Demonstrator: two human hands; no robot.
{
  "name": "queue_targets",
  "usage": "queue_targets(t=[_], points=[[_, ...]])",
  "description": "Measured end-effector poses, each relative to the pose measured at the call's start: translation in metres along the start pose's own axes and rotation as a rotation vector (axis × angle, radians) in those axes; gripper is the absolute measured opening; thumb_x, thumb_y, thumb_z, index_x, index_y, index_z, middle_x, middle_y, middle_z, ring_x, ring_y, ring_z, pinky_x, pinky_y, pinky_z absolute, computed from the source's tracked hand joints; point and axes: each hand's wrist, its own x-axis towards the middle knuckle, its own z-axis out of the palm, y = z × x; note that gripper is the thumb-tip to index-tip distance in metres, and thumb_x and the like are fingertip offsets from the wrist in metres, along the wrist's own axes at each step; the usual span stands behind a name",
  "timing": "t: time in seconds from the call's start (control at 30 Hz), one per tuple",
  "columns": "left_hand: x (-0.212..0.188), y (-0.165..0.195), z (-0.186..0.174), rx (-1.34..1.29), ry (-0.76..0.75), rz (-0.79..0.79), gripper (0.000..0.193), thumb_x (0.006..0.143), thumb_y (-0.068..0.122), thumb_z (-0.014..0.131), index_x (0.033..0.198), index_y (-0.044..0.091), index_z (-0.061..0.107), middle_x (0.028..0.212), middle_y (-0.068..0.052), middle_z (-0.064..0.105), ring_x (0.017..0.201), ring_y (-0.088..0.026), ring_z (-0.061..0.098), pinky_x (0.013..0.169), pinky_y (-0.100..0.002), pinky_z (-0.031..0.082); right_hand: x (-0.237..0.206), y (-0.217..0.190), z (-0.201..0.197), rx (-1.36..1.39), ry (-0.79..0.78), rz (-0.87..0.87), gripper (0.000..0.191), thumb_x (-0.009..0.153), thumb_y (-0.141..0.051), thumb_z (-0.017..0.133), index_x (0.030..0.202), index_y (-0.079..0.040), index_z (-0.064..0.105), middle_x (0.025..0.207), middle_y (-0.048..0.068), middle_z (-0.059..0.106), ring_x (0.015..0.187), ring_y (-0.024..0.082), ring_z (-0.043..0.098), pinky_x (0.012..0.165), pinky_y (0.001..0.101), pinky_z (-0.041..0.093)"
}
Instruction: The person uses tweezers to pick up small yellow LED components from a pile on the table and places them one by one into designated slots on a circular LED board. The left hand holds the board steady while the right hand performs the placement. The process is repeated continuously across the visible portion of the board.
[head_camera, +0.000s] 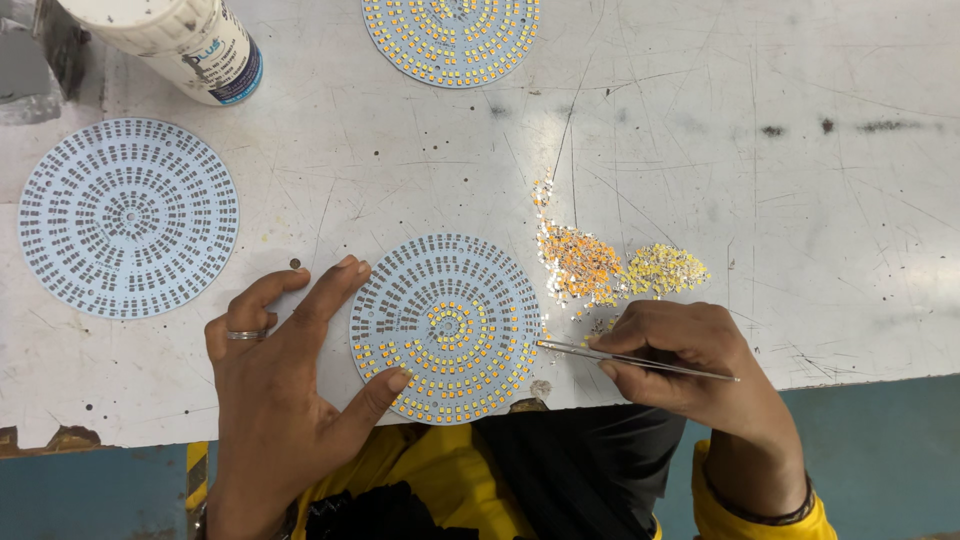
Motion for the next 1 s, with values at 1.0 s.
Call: queue_targets(t=[1.0], points=[[0.0004, 0.0011, 0.0006, 0.013, -0.001, -0.002, 0.077, 0.083, 0.057, 0.071, 0.141, 0.009, 0.059, 0.131, -0.004, 0.070, 0.133, -0.030, 0.051, 0.107, -0.044, 0.027, -0.0040, -0.0024, 0.0048, -0.052, 0.070, -0.044, 0.013, 0.073, -0.005, 0.081, 0.083, -0.003, 0.072, 0.066, 0.004, 0.069, 0.052, 0.011, 0.065, 0.047, 0.0245, 0.045]])
